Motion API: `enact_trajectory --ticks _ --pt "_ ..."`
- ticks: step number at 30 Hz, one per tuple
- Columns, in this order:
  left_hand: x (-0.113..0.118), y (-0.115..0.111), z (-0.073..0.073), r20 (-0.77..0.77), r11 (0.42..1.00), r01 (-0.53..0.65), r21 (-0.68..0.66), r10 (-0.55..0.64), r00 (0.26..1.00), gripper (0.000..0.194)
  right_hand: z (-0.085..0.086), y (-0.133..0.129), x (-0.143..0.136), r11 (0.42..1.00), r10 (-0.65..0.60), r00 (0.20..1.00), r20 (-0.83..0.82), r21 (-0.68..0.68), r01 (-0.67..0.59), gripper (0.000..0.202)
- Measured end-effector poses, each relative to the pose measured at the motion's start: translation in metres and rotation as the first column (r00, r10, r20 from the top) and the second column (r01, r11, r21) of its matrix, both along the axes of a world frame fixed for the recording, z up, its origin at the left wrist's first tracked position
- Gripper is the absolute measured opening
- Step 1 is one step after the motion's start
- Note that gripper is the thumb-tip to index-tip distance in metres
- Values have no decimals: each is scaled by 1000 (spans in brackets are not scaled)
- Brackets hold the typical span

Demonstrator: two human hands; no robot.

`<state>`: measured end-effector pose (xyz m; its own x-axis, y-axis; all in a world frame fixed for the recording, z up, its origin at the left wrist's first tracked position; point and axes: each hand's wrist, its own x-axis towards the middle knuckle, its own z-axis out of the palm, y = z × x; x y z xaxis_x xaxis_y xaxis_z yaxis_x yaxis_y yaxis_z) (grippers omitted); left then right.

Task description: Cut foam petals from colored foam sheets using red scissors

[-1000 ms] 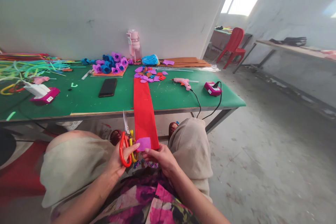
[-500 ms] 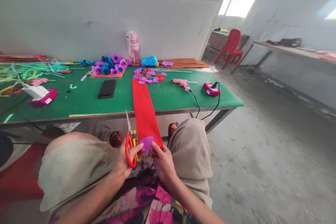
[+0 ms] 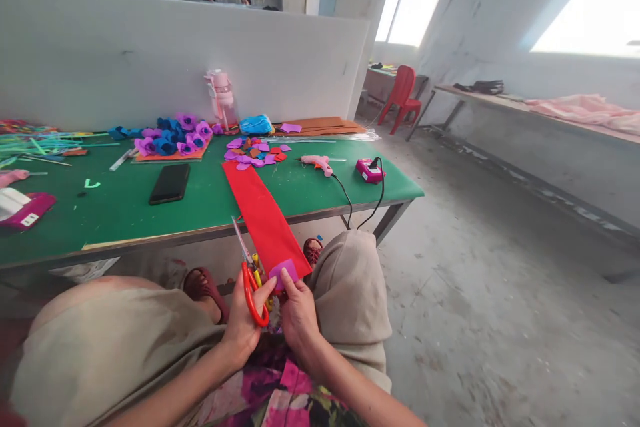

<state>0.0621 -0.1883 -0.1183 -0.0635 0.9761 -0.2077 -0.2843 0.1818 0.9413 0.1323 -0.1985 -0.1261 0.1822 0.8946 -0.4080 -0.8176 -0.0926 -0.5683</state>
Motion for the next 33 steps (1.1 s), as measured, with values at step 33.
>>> enact_trajectory --ticks 33 --pt "-77 7 48 -875 461 756 -465 -367 -315 14 12 3 27 995 -77 993 87 -53 82 28"
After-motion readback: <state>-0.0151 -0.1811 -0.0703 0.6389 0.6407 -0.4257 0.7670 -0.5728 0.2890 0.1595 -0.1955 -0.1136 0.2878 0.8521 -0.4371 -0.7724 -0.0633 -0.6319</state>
